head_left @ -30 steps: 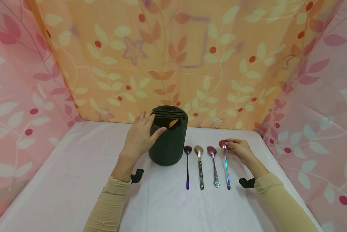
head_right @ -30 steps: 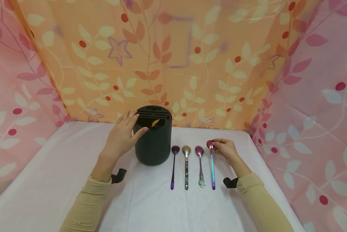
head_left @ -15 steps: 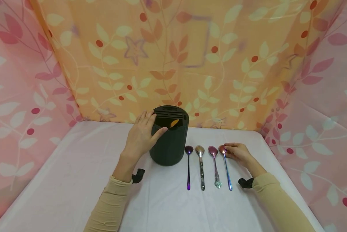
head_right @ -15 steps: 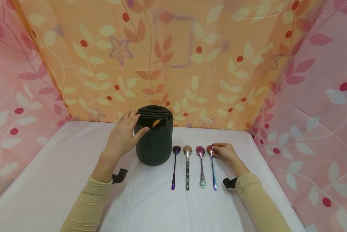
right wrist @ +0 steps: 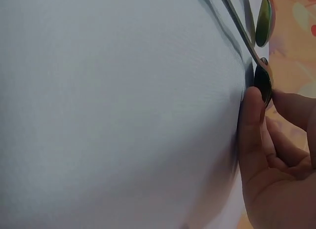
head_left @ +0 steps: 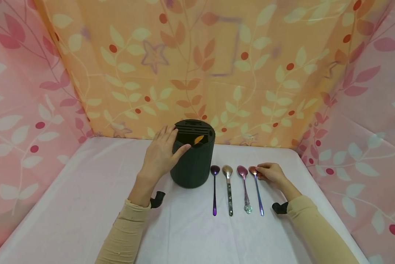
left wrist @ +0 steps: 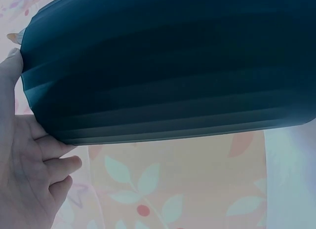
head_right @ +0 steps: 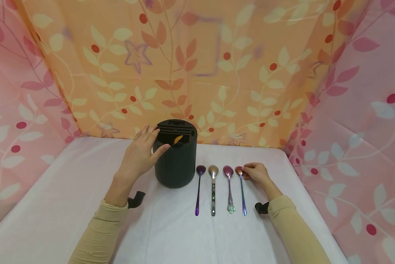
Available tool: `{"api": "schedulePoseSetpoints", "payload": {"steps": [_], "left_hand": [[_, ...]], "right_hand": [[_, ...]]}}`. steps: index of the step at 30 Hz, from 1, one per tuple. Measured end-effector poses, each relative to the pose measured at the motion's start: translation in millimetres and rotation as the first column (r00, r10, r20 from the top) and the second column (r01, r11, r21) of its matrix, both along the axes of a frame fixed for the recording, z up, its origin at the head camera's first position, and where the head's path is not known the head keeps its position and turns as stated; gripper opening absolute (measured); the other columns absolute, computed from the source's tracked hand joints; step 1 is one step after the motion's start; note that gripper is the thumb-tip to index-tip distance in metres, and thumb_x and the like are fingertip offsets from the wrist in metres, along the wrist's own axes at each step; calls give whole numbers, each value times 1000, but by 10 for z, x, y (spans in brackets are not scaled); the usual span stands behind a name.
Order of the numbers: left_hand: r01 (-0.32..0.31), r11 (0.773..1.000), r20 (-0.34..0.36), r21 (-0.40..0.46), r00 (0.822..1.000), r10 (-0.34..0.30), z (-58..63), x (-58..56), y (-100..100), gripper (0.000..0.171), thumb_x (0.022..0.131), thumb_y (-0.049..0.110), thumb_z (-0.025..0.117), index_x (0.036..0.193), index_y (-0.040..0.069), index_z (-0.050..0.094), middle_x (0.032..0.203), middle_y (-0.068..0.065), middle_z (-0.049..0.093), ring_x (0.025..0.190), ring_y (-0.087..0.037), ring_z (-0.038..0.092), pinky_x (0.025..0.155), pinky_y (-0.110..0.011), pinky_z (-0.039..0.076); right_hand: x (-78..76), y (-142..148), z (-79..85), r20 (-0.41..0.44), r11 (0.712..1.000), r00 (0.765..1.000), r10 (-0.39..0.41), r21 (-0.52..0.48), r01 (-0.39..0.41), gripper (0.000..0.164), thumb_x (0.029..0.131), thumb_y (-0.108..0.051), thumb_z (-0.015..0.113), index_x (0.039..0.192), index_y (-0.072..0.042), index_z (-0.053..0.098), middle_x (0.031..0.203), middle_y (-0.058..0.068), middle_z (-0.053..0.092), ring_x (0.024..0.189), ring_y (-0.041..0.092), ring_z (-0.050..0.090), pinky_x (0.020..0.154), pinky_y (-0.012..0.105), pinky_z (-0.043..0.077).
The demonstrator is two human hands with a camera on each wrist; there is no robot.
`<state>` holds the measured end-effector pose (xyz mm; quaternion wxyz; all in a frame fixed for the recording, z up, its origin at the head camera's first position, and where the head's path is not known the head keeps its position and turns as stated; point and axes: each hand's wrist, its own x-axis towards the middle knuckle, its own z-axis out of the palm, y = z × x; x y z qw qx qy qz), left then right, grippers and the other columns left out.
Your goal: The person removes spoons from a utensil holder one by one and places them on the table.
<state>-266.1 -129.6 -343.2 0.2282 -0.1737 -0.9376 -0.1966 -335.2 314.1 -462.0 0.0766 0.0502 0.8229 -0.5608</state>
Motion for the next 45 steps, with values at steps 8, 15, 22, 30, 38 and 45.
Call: {"api": "schedulePoseSetpoints", "payload": {"steps": [8, 15, 22, 30, 38, 45], "left_hand": [[0, 1000, -3, 0, 1000, 0, -10, 1, -5, 85, 103, 63, 51, 157, -1, 41, 164, -21, 38, 157, -38, 24, 129, -51, 17], [0, 1000, -5, -1, 1000, 0, -9, -6, -5, 85, 103, 64, 50, 157, -1, 41, 164, -21, 38, 157, -38, 25, 129, -49, 16], [-2, 1000, 4, 0, 1000, 2, -18, -2, -14, 86, 102, 65, 50, 157, -1, 41, 164, -22, 37, 157, -38, 24, 130, -49, 14], [7, 1000, -5, 5, 1000, -7, -23, -5, -7, 85, 103, 64, 50, 157, -1, 41, 164, -22, 38, 157, -38, 23, 130, -49, 14], [-1, 1000, -1, -4, 1000, 1, -11, -2, -4, 84, 103, 63, 50, 157, -1, 41, 163, -22, 38, 156, -39, 25, 129, -50, 17], [0, 1000, -9, 3, 1000, 0, -18, -10, -4, 84, 103, 63, 50, 157, -1, 42, 163, -22, 38, 156, -39, 26, 129, -49, 16]], "right_hand": [[61, -10, 32, -40, 989, 999, -37, 139, 43, 45, 105, -16, 62, 134, 18, 54, 108, 24, 70, 69, 6, 67, 66, 22, 61], [143, -55, 140, -76, 968, 996, -36, 245, 54, 65, 107, -30, 59, 149, 15, 38, 137, 33, 56, 106, 29, 67, 90, 34, 61], [254, -273, 366, -246, 959, 968, -49, 259, 114, 66, 106, -37, 59, 154, 5, 40, 152, 26, 50, 139, 43, 50, 116, 55, 42], [531, -847, 824, -473, 994, 880, -37, 70, 80, 49, 105, -31, 65, 145, -4, 55, 141, 20, 61, 128, 37, 60, 89, 24, 58], [671, -1394, 1157, -699, 996, 709, 92, 51, -80, 33, 103, -12, 67, 133, 1, 63, 129, 15, 66, 120, 28, 63, 107, 35, 52], [761, -1757, 1296, -783, 982, 593, 186, 121, -147, 32, 100, -8, 71, 130, 2, 65, 126, 14, 68, 117, 30, 63, 105, 48, 52]]}}
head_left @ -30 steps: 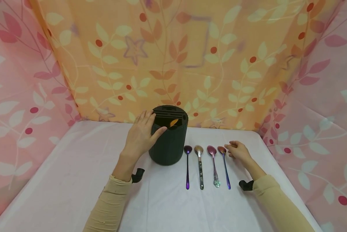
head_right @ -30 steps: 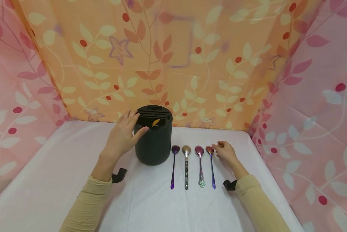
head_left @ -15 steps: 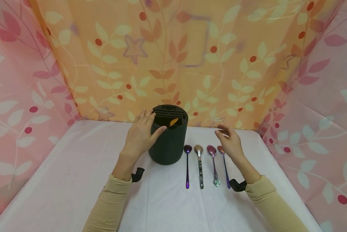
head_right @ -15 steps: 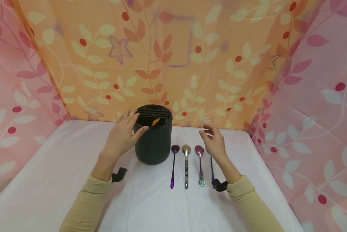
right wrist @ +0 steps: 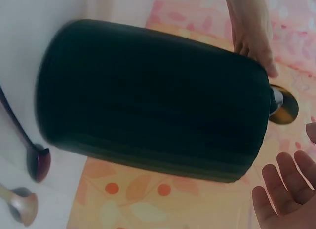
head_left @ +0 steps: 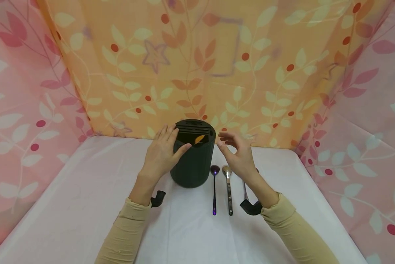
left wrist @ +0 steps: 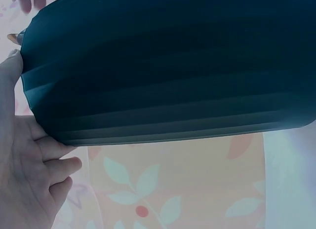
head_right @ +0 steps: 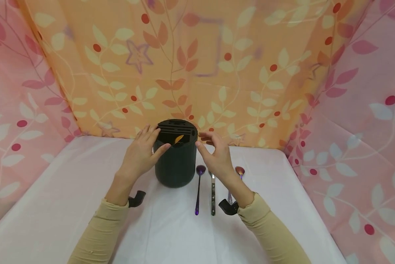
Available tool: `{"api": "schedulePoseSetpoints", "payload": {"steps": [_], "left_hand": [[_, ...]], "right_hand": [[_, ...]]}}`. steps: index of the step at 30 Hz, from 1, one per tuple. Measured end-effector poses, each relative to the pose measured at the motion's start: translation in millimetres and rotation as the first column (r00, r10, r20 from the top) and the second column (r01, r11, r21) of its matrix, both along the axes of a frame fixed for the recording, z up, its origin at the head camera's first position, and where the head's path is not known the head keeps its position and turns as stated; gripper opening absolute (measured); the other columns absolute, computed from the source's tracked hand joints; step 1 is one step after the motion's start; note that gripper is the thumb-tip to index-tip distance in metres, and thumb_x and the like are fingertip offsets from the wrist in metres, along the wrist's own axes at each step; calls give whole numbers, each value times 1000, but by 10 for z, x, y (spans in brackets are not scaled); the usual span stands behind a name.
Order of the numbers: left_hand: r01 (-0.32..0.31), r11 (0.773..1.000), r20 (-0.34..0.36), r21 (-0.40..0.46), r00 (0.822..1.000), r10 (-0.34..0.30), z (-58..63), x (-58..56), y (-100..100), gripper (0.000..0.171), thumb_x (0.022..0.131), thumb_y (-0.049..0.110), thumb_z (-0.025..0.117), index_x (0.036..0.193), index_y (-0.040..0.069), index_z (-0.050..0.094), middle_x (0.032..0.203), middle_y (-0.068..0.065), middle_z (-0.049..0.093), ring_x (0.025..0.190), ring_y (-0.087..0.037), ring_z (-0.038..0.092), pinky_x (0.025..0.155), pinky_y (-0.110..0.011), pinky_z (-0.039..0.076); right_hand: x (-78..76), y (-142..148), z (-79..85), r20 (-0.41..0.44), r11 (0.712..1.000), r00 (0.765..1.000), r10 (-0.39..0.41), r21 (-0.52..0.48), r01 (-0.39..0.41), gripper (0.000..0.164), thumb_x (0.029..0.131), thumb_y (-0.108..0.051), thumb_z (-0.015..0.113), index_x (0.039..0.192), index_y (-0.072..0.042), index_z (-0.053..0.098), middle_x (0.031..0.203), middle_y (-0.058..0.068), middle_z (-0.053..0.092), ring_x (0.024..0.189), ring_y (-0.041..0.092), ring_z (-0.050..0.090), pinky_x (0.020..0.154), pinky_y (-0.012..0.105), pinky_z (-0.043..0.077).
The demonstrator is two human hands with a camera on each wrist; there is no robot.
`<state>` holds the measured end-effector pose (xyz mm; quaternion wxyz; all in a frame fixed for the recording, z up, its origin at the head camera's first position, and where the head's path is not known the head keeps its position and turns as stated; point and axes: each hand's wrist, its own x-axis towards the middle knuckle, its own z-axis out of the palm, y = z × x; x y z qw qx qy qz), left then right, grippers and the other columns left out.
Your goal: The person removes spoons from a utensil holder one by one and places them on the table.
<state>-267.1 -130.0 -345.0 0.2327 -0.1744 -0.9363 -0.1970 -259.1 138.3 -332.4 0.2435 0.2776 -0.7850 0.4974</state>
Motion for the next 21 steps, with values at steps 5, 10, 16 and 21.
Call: {"api": "schedulePoseSetpoints", "payload": {"steps": [5, 10, 16, 21], "left_hand": [[-5, 1000, 3, 2, 1000, 5, -9, -6, -1, 86, 103, 64, 50, 157, -1, 42, 163, -22, 38, 156, -39, 26, 130, -48, 14], [-5, 1000, 3, 6, 1000, 5, -8, -5, -5, 86, 103, 65, 49, 157, -1, 42, 164, -22, 37, 156, -40, 26, 130, -48, 13], [-4, 1000, -8, 4, 1000, 4, -8, -4, -4, 87, 102, 66, 48, 156, -2, 43, 163, -23, 38, 156, -40, 26, 130, -48, 14], [-5, 1000, -7, 2, 1000, 5, -15, -10, -2, 87, 102, 67, 48, 156, -2, 43, 163, -22, 38, 156, -39, 26, 130, -48, 14]], "right_hand": [[20, -197, -6, -79, 998, 997, -14, 62, 19, 30, 97, -10, 74, 126, -3, 69, 123, 10, 71, 115, 26, 64, 102, 46, 53], [-10, -350, -14, -97, 999, 995, -13, 39, 17, 29, 98, -12, 74, 125, -2, 70, 122, 11, 72, 114, 26, 66, 101, 46, 54], [-44, -472, 2, -106, 999, 994, -37, 6, 38, 31, 97, -16, 77, 124, -2, 72, 119, 10, 73, 109, 25, 68, 99, 47, 55], [-70, -533, 34, -110, 999, 993, -40, -2, 40, 30, 97, -16, 77, 122, -1, 72, 113, 10, 74, 103, 25, 69, 96, 46, 56]]}}
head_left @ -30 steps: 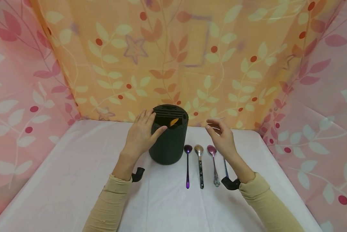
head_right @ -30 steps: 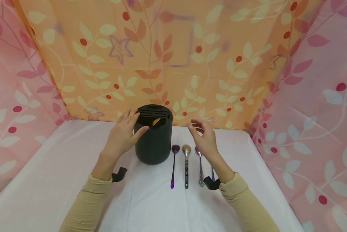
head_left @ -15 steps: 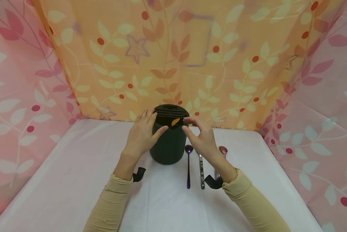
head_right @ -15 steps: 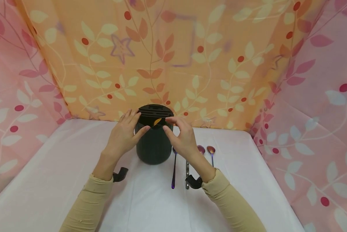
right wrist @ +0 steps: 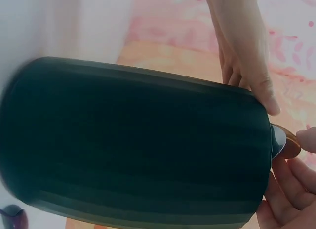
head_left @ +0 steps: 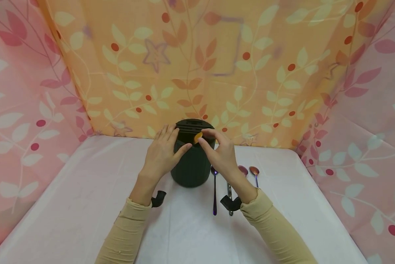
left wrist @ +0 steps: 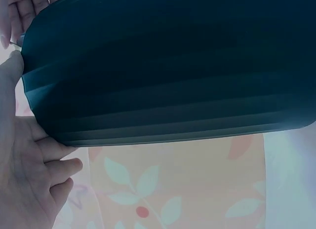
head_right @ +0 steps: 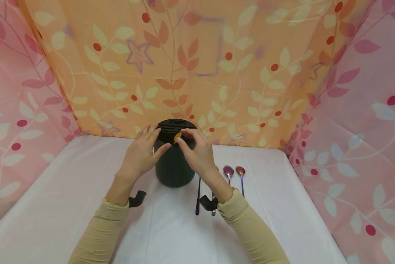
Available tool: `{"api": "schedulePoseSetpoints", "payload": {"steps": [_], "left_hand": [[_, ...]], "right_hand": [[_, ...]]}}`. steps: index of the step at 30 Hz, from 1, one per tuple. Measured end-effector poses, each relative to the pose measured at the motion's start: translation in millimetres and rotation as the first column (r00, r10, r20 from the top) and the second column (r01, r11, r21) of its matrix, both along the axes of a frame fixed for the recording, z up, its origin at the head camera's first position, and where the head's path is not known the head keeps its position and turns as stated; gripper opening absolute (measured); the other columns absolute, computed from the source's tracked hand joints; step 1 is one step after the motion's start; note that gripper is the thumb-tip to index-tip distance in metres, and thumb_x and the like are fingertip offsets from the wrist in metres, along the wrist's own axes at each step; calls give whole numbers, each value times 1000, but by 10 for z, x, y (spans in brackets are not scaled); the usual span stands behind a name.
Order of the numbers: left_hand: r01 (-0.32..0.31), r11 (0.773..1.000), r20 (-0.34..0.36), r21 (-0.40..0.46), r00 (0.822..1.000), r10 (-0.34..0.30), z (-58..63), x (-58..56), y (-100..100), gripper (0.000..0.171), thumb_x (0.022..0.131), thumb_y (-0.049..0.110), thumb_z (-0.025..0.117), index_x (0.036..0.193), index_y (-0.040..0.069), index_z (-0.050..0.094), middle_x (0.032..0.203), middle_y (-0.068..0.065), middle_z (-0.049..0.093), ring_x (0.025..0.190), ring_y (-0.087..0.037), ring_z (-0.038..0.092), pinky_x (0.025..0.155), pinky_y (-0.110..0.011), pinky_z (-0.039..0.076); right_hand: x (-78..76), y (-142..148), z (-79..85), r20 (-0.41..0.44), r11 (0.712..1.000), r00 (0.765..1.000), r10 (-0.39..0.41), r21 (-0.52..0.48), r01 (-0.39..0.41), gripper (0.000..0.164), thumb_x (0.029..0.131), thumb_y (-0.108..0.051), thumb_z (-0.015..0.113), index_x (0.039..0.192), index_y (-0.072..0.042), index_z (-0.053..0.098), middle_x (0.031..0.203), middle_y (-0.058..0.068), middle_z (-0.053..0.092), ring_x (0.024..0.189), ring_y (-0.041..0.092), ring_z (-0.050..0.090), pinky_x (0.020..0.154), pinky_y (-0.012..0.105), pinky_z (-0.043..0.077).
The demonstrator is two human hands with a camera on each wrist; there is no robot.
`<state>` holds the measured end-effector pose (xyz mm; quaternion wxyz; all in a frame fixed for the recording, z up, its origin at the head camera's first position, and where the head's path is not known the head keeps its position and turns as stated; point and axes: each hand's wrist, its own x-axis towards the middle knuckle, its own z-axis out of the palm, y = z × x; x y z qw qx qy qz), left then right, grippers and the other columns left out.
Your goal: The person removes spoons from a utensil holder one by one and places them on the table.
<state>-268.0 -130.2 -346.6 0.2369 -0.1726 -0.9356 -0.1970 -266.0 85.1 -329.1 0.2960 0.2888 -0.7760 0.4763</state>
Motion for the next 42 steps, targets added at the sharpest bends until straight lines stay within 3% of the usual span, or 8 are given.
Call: {"api": "schedulePoseSetpoints", "payload": {"steps": [16, 21, 31, 37, 42], "left_hand": [[-4, 1000, 5, 0, 1000, 4, 5, 0, 19, 87, 102, 67, 48, 156, -1, 43, 164, -22, 37, 156, -39, 26, 130, -49, 15], [-4, 1000, 7, 3, 1000, 4, 16, 12, 23, 87, 102, 67, 48, 156, -1, 43, 164, -22, 37, 156, -40, 26, 130, -49, 15], [-1, 1000, 7, 3, 1000, 1, 19, 11, 15, 86, 103, 65, 49, 156, -2, 43, 164, -22, 37, 156, -39, 26, 129, -49, 16], [1, 1000, 6, 10, 1000, -1, 20, 6, 11, 84, 103, 63, 50, 156, -2, 43, 164, -22, 37, 156, -38, 25, 129, -49, 16], [3, 1000, 10, 19, 1000, -4, 20, 19, 9, 84, 103, 63, 50, 156, -1, 42, 165, -22, 36, 157, -38, 24, 130, -48, 14]], "right_hand": [[-101, -80, 128, 87, 999, 996, -32, -8, 33, 24, 96, -5, 71, 119, -4, 75, 108, 11, 78, 96, 23, 74, 89, 43, 61], [-110, -75, 138, 114, 1000, 994, -2, -22, 5, 25, 97, -6, 73, 122, -4, 75, 108, 11, 78, 93, 22, 75, 83, 38, 63], [-51, -4, 211, 185, 990, 981, 65, -131, -41, 25, 98, -2, 71, 123, -2, 73, 113, 12, 74, 95, 21, 69, 87, 24, 60], [19, 76, 316, 140, 969, 983, 120, -230, -86, 27, 96, 6, 70, 122, 4, 71, 112, 19, 73, 95, 28, 71, 81, 27, 63], [89, 166, 383, 85, 954, 989, 123, -283, -95, 29, 95, 10, 69, 124, 8, 68, 112, 23, 71, 96, 21, 70, 81, 27, 63]]}}
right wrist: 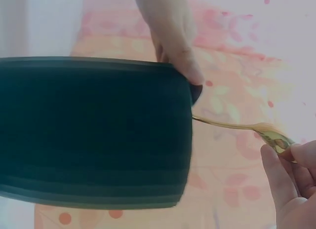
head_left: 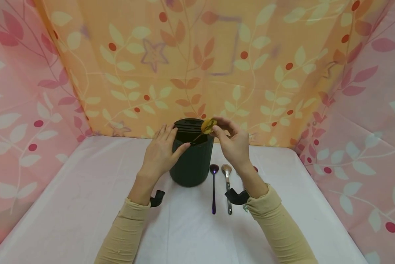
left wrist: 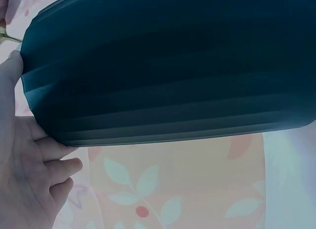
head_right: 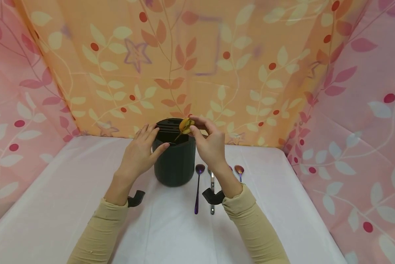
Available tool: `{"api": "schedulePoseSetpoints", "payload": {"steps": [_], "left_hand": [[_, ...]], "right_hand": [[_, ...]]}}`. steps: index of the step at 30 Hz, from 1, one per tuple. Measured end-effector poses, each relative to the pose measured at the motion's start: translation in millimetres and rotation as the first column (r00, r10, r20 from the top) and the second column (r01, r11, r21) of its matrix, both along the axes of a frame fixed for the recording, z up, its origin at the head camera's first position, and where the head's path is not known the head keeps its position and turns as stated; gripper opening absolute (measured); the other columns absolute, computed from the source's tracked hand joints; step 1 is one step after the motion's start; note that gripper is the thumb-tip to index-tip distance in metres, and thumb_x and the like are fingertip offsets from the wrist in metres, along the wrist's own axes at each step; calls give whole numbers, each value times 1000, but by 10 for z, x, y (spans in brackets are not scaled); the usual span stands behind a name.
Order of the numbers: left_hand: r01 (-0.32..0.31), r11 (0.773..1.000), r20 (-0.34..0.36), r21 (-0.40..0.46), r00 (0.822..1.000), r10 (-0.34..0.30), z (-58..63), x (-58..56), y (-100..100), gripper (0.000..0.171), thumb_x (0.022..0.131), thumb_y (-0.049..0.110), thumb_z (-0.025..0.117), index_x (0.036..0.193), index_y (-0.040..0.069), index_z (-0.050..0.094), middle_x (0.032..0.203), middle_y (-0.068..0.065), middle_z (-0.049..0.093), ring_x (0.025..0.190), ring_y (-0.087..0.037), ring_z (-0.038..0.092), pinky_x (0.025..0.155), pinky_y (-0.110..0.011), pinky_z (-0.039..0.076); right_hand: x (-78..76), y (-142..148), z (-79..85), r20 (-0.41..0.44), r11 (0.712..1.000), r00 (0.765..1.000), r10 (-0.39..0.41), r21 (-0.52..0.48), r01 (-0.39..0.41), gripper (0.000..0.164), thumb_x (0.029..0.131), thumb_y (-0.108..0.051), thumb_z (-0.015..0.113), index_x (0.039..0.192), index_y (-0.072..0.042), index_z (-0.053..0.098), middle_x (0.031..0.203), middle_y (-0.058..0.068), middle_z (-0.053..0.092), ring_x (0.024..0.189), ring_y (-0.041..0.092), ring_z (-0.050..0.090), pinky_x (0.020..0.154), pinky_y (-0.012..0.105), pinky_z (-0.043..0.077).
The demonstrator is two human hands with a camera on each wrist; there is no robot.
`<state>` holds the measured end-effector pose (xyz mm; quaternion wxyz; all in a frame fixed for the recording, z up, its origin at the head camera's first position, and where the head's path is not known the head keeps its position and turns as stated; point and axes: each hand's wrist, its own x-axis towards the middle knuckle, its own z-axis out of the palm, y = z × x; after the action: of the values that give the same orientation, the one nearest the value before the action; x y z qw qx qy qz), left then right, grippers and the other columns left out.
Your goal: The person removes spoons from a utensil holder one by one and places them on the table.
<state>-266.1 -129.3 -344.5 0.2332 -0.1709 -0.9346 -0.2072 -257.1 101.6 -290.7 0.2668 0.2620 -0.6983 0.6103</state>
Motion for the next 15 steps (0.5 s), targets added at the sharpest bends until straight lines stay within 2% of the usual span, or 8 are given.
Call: {"api": "schedulePoseSetpoints", "payload": {"steps": [7, 11, 15], "left_hand": [[3, 1000, 1, 4, 1000, -3, -6, -1, 0, 84, 103, 63, 51, 157, -1, 42, 165, -21, 36, 157, -38, 23, 130, -48, 14], [4, 1000, -4, 5, 1000, -4, -14, -1, 1, 85, 103, 64, 50, 157, -1, 42, 164, -22, 36, 157, -39, 24, 129, -50, 16], [6, 1000, -10, 6, 1000, -6, -25, -10, 1, 85, 103, 65, 48, 156, -1, 42, 164, -22, 36, 156, -40, 25, 129, -51, 17]], "right_hand": [[60, 166, 62, -66, 994, 998, 9, -104, -16, 32, 94, 15, 67, 125, 13, 64, 112, 24, 68, 97, 19, 71, 82, 32, 63], [109, 292, 94, -56, 988, 998, 0, -155, -9, 32, 96, 12, 66, 127, 14, 62, 113, 16, 68, 101, 21, 70, 85, 33, 62], [153, 444, 127, -39, 969, 999, -3, -248, -6, 30, 98, 9, 65, 127, 13, 61, 113, 13, 67, 104, 24, 69, 88, 33, 61]]}}
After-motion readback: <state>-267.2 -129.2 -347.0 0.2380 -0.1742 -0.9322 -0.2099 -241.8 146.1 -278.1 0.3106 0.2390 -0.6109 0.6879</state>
